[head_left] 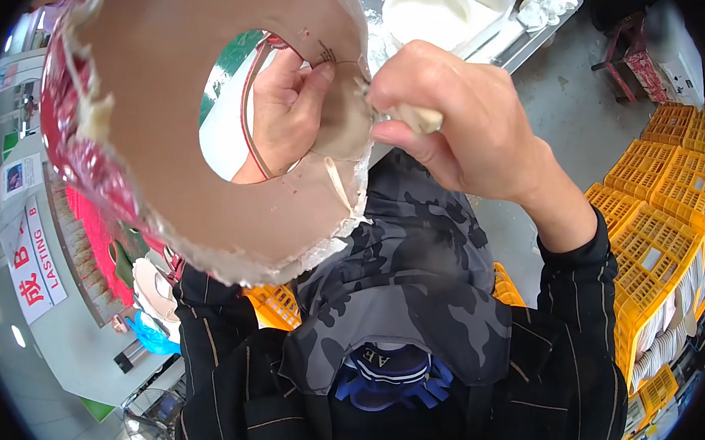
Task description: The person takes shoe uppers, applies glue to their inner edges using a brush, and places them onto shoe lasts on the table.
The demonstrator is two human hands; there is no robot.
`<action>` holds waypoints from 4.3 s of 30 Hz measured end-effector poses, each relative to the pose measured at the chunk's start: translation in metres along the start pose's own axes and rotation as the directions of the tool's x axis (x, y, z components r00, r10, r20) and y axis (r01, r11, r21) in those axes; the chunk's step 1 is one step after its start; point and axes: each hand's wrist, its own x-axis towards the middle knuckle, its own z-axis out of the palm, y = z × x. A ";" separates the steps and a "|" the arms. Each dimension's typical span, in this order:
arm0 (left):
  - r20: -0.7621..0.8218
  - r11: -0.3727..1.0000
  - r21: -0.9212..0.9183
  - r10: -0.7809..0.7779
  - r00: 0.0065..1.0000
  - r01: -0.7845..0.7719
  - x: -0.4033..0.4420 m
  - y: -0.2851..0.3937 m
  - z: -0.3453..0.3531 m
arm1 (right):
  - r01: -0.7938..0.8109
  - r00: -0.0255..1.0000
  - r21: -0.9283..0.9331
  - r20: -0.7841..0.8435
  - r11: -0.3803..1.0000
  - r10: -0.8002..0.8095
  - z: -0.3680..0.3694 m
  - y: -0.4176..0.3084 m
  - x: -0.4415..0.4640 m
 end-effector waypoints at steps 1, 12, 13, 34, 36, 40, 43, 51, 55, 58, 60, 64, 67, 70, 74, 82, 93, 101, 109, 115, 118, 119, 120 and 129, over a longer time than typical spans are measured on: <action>0.006 1.000 -0.013 -0.003 1.000 0.003 0.000 -0.001 -0.001 | -0.046 0.999 0.018 0.025 0.999 0.046 -0.001 -0.001 0.000; -0.047 0.991 0.109 0.079 0.996 -0.073 0.009 0.000 0.003 | -0.354 0.864 0.578 -0.100 0.735 0.494 -0.016 -0.017 -0.009; -0.048 0.990 0.128 0.066 0.997 -0.060 0.009 -0.002 0.002 | -0.357 0.862 0.604 -0.080 0.713 0.500 -0.019 -0.019 -0.007; -0.108 0.987 0.159 0.031 0.994 -0.014 0.005 0.031 -0.027 | -0.184 0.837 0.866 -0.109 0.464 0.536 -0.079 0.000 -0.009; -0.187 0.997 -0.032 -0.081 0.979 0.076 -0.015 0.034 -0.059 | -0.172 0.853 0.839 -0.135 0.516 0.504 -0.089 0.032 0.001; -0.219 0.863 -0.475 -0.306 0.927 0.173 -0.059 0.086 -0.113 | -0.200 0.852 0.749 -0.185 0.631 0.490 -0.123 0.107 0.045; -0.300 0.876 -0.425 -0.375 0.877 0.229 -0.106 0.095 -0.174 | -0.292 0.838 0.659 -0.174 0.694 0.517 -0.136 0.154 0.088; -0.736 0.877 -0.287 -0.459 0.498 0.385 -0.252 0.076 -0.386 | -0.443 0.803 0.591 -0.074 0.674 0.592 -0.133 0.183 0.109; -0.821 0.723 -0.145 -0.469 0.325 0.676 -0.320 0.049 -0.477 | -0.441 0.700 0.679 -0.150 0.587 0.699 -0.139 0.171 0.112; -0.872 0.597 -0.118 -0.445 0.205 0.793 -0.360 0.027 -0.532 | -0.437 0.685 0.700 -0.148 0.565 0.713 -0.152 0.179 0.108; -0.908 0.513 -0.100 -0.397 0.132 0.853 -0.374 0.017 -0.558 | -0.450 0.706 0.661 -0.147 0.600 0.692 -0.161 0.184 0.105; -0.958 0.364 -0.087 -0.285 0.022 0.927 -0.388 0.002 -0.594 | -0.447 0.752 0.681 -0.064 0.579 0.656 -0.176 0.184 0.100; -0.986 0.113 0.012 -0.165 0.031 0.994 -0.410 -0.016 -0.614 | -0.485 0.774 0.695 0.057 0.532 0.631 -0.187 0.186 0.101; -0.993 -0.077 0.118 0.021 0.120 0.990 -0.449 -0.042 -0.647 | -0.486 0.722 0.677 -0.046 0.553 0.691 -0.193 0.182 0.100; -0.989 -0.042 0.114 0.092 0.118 0.993 -0.422 -0.027 -0.622 | -0.451 0.774 0.732 0.037 0.510 0.632 -0.179 0.173 0.107; -0.803 0.678 0.328 -0.166 0.572 0.657 -0.296 0.027 -0.507 | -0.427 0.696 0.708 -0.138 0.562 0.704 -0.195 0.199 0.103; -0.277 0.415 0.883 0.079 0.958 0.222 -0.224 0.083 -0.181 | -0.400 0.772 0.669 -0.121 0.626 0.624 -0.146 0.176 0.117; -0.117 0.088 0.991 0.180 0.977 0.102 -0.234 0.076 -0.157 | -0.329 0.819 0.667 -0.151 0.669 0.553 -0.112 0.140 0.119; -0.094 0.163 0.985 0.241 0.966 0.055 -0.246 0.097 -0.132 | -0.385 0.808 0.516 -0.212 0.765 0.550 -0.083 0.059 0.087; -0.623 0.788 0.534 0.121 0.773 0.307 -0.241 0.127 -0.127 | -0.444 0.855 0.246 -0.171 0.862 0.489 -0.078 0.017 0.040; -0.682 0.985 -0.137 -0.172 0.710 0.107 -0.207 0.125 -0.111 | -0.433 0.883 0.095 -0.155 0.896 0.443 -0.078 0.013 0.025; -0.601 0.945 -0.296 -0.297 0.741 0.139 -0.200 0.122 -0.109 | -0.451 0.873 0.090 -0.159 0.888 0.460 -0.080 0.018 0.017; -0.509 0.880 -0.435 -0.413 0.755 0.189 -0.192 0.118 -0.108 | -0.454 0.873 0.032 -0.183 0.890 0.452 -0.078 0.014 0.017; 0.137 0.470 -0.725 -0.618 0.774 0.504 -0.103 0.094 -0.077 | -0.265 0.964 -0.349 -0.092 0.899 0.249 -0.066 0.032 0.007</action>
